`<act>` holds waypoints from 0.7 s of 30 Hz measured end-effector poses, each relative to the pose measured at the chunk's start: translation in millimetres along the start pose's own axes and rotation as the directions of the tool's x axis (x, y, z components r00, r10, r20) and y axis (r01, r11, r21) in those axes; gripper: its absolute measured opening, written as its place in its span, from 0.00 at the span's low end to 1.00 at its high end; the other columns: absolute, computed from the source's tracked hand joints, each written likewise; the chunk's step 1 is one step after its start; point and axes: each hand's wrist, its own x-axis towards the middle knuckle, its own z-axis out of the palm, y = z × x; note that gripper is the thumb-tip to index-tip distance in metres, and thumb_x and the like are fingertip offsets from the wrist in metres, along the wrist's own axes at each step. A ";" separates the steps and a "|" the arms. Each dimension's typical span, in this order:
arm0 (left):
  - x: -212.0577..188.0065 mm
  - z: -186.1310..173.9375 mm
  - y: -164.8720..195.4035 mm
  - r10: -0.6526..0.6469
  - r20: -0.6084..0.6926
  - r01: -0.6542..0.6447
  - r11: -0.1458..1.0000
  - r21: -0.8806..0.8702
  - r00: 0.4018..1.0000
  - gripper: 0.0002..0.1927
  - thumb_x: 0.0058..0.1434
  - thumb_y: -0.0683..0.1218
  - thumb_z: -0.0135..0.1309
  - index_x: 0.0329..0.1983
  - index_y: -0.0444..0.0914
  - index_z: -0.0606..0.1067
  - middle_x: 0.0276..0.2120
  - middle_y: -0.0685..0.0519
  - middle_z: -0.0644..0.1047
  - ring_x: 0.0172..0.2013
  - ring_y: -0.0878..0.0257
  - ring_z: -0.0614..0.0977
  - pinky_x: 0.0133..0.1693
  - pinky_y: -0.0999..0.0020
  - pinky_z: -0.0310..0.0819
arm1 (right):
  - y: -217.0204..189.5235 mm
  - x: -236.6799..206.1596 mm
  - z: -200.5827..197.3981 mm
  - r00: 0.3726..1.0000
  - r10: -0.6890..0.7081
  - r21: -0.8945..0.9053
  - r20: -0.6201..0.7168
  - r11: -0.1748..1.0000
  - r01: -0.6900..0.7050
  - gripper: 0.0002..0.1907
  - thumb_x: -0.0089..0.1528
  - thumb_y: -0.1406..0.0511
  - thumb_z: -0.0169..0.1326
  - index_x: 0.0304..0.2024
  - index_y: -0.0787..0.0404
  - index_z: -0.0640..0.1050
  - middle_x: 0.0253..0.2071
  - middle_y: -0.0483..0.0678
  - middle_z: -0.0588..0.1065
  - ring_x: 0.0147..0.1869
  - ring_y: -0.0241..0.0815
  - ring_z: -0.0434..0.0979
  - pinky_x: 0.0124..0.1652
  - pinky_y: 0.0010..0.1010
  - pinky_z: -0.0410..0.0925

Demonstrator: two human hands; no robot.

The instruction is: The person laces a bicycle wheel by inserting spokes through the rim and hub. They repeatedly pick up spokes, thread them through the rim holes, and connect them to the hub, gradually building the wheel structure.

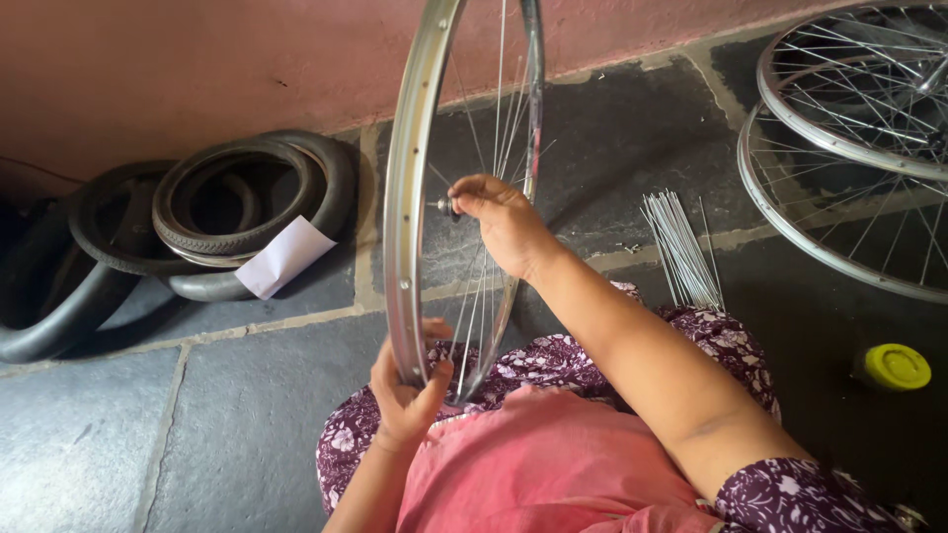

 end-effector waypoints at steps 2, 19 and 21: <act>21.7 -2.3 16.2 0.042 -0.009 -0.041 0.998 0.042 0.999 0.27 0.54 0.40 0.60 0.58 0.33 0.69 0.47 0.48 0.79 0.48 0.61 0.80 0.53 0.65 0.74 | 1.9 -2.8 -3.9 1.000 0.012 -0.006 0.008 1.000 -0.012 0.07 0.65 0.73 0.56 0.45 0.61 0.81 0.42 0.44 0.80 0.49 0.36 0.76 0.55 0.28 0.67; 73.6 -11.3 72.0 -0.221 0.193 0.251 0.956 -0.149 0.956 0.24 0.42 0.34 0.47 0.47 0.31 0.71 0.44 0.51 0.75 0.45 0.65 0.74 0.52 0.70 0.68 | -167.0 -151.4 131.5 0.915 -0.046 -0.903 0.400 -0.193 0.385 0.14 0.61 0.71 0.54 0.50 0.65 0.78 0.42 0.55 0.79 0.47 0.53 0.80 0.47 0.40 0.71; 58.6 -12.2 71.0 -0.192 0.189 0.221 0.964 -0.150 0.963 0.24 0.43 0.33 0.47 0.48 0.31 0.72 0.44 0.50 0.75 0.46 0.64 0.73 0.54 0.70 0.68 | -210.4 -177.6 154.8 0.807 0.243 -0.808 0.538 -0.125 0.576 0.14 0.61 0.69 0.54 0.49 0.65 0.79 0.41 0.55 0.79 0.46 0.53 0.80 0.47 0.40 0.71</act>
